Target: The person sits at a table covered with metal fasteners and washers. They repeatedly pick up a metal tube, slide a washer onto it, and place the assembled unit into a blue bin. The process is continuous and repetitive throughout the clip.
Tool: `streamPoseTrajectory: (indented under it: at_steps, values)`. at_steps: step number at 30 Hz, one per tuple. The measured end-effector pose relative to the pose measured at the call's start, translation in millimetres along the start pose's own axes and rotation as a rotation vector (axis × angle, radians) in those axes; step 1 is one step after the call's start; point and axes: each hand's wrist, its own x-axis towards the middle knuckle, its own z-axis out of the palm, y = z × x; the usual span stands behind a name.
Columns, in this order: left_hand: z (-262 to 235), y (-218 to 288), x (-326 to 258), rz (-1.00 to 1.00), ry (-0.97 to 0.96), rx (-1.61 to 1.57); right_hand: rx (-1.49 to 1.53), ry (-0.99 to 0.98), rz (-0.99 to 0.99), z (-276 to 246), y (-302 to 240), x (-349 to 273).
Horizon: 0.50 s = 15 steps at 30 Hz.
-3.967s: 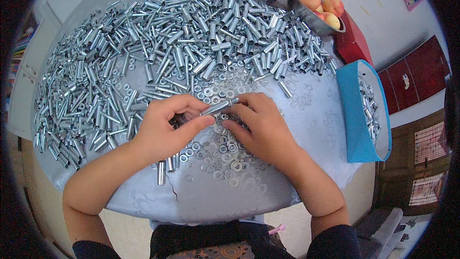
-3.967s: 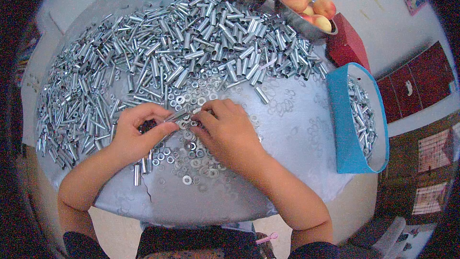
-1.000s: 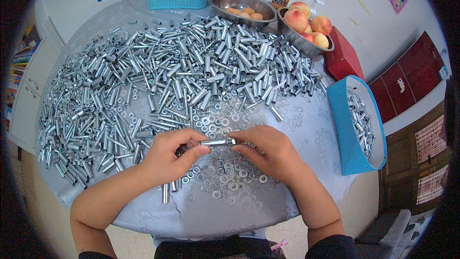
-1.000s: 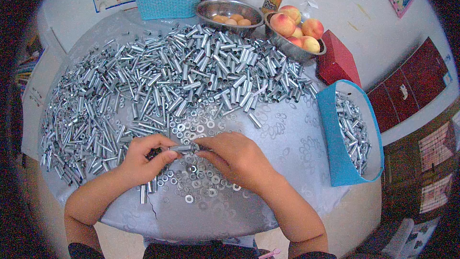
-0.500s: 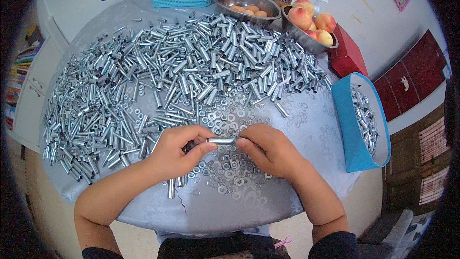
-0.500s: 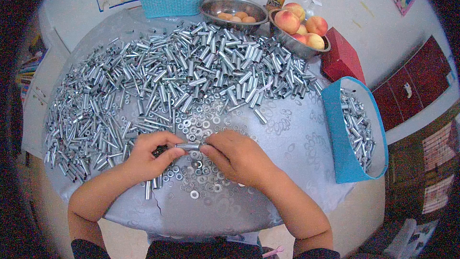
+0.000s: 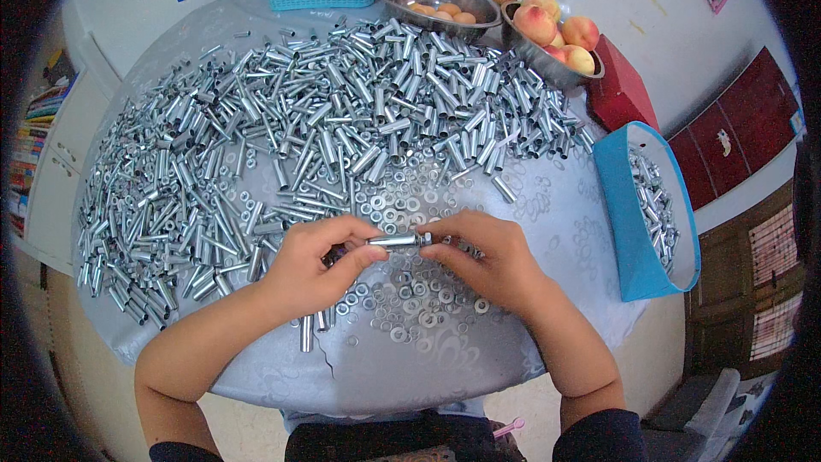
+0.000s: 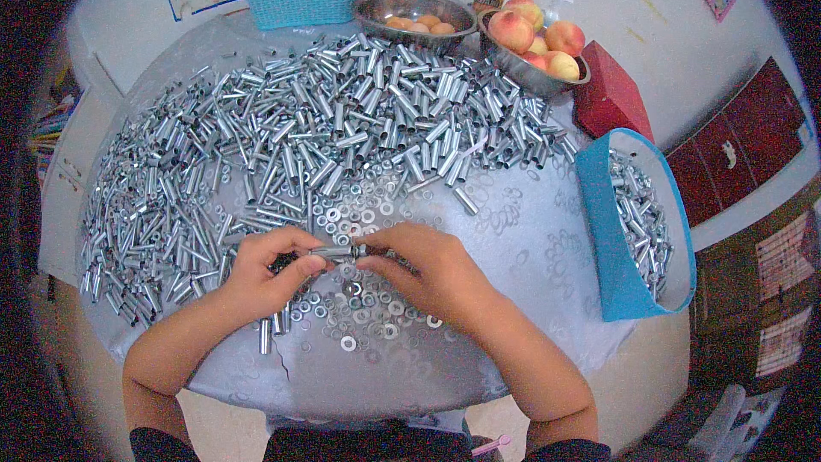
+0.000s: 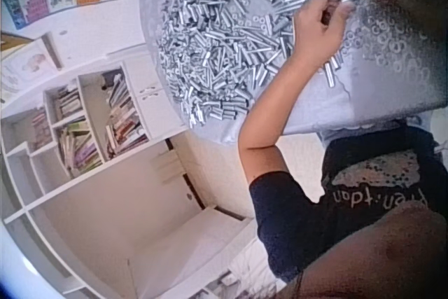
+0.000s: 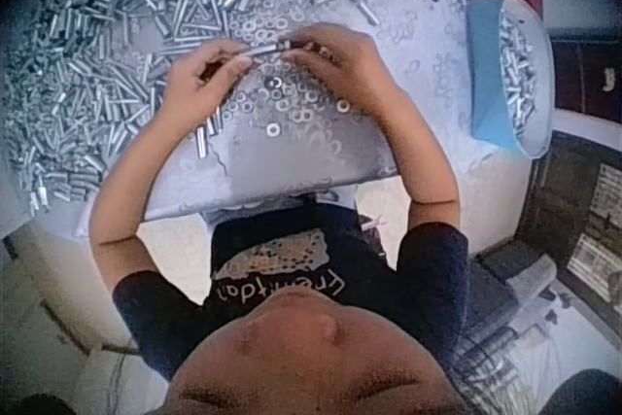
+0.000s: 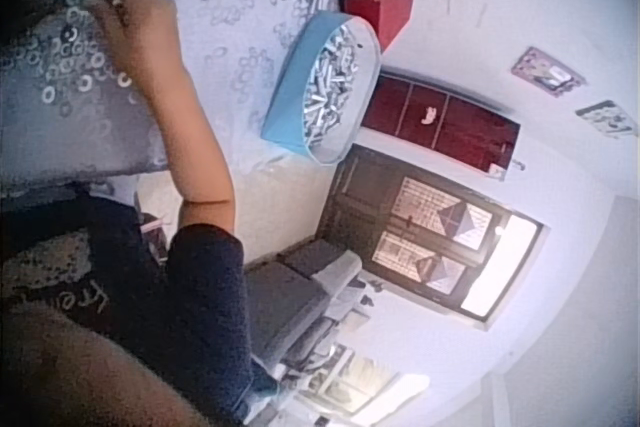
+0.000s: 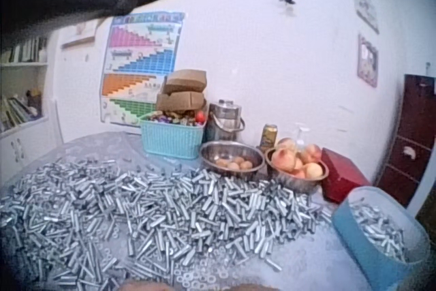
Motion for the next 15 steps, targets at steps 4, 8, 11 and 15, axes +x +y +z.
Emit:
streamPoseTrajectory:
  at_steps: [4, 8, 11, 15]
  values:
    - [0.4, 2.6, 0.0, -0.022, -0.007, 0.0, -0.042, -0.239, 0.185, -4.9, -1.5, 2.4]
    - [-0.2, 3.7, 0.7, -0.03, 0.01, -0.009, 0.061, 0.089, 0.107, -4.9, -10.8, 4.1]
    - [-0.6, 4.2, 0.3, -0.05, -0.004, -0.03, -0.033, -0.024, -0.04, -9.2, 1.2, 2.6]
    - [1.0, 1.2, 0.8, -0.02, 0.0, -0.015, -0.001, -0.022, 0.083, -7.6, -8.9, 3.6]
